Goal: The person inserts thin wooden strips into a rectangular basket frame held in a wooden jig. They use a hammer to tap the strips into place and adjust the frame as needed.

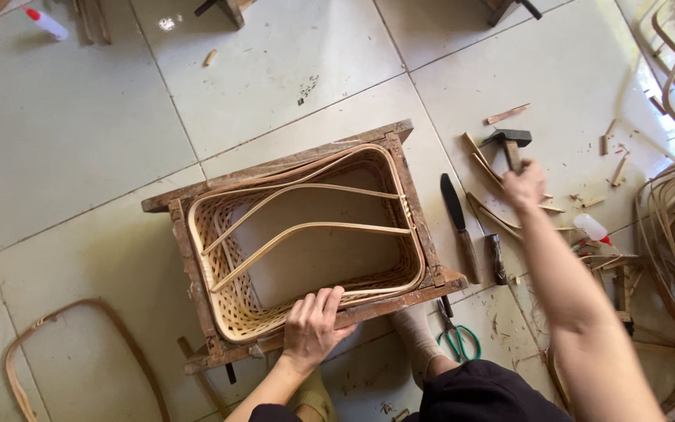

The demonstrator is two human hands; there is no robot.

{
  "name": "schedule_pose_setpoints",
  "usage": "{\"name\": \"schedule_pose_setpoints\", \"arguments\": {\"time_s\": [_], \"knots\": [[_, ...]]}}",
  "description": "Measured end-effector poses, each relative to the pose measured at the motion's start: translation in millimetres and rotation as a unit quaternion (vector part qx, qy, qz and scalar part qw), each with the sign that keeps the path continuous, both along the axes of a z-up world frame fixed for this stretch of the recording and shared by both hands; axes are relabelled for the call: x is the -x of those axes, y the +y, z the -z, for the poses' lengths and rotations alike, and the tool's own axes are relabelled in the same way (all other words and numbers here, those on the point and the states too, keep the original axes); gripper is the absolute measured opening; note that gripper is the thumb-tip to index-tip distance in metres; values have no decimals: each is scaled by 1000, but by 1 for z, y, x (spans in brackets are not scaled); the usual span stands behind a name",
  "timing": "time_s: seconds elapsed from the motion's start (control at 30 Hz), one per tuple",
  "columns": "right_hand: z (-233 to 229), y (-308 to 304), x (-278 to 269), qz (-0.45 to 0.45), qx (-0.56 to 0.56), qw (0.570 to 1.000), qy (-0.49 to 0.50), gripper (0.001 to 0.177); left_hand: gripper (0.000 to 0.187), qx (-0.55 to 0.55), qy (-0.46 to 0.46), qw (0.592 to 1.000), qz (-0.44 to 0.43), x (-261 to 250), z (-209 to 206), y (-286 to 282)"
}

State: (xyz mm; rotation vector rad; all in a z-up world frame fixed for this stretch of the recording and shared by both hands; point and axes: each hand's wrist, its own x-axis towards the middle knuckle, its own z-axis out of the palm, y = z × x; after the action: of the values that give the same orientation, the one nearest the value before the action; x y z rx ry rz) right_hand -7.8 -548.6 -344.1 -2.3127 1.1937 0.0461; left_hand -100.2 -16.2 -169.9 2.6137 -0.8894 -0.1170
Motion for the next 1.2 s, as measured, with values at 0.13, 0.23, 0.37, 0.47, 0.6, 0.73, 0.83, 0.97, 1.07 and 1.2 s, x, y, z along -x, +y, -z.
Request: {"name": "schedule_pose_setpoints", "arguments": {"time_s": [0.13, 0.23, 0.37, 0.47, 0.6, 0.73, 0.83, 0.97, 1.07, 1.2], "knots": [[-107, 22, 13, -65, -121, 989, -53, 55, 84, 36, -11, 999, 3, -4, 0, 1], [-200, 78, 33, -143, -255, 952, -93, 49, 79, 24, -34, 999, 9, 2, -3, 1], [-311, 145, 31, -675, -46, 696, -240, 52, 76, 47, -27, 999, 3, -2, -7, 1], [-339, 200, 45, -652, 49, 691, 308, 69, 77, 38, -21, 999, 8, -3, -8, 1], [-323, 233, 58, -785, 203, 534, 239, 82, 78, 33, -27, 999, 6, 3, -5, 0], [-303, 229, 57, -795, 222, 545, 149, 81, 76, 44, -27, 999, 12, -2, -3, 0], [-299, 230, 57, -785, 190, 536, 247, 70, 69, 31, -39, 999, 13, 6, -6, 3], [-302, 231, 49, -785, 199, 539, 231, 71, 70, 50, -39, 998, 18, -5, -8, 1], [-301, 226, 54, -792, 194, 547, 187, 77, 70, 59, -39, 997, 11, 5, -6, 3], [-297, 210, 59, -794, 199, 541, 193, 86, 69, 61, -35, 997, 16, -3, -1, 4]]}}
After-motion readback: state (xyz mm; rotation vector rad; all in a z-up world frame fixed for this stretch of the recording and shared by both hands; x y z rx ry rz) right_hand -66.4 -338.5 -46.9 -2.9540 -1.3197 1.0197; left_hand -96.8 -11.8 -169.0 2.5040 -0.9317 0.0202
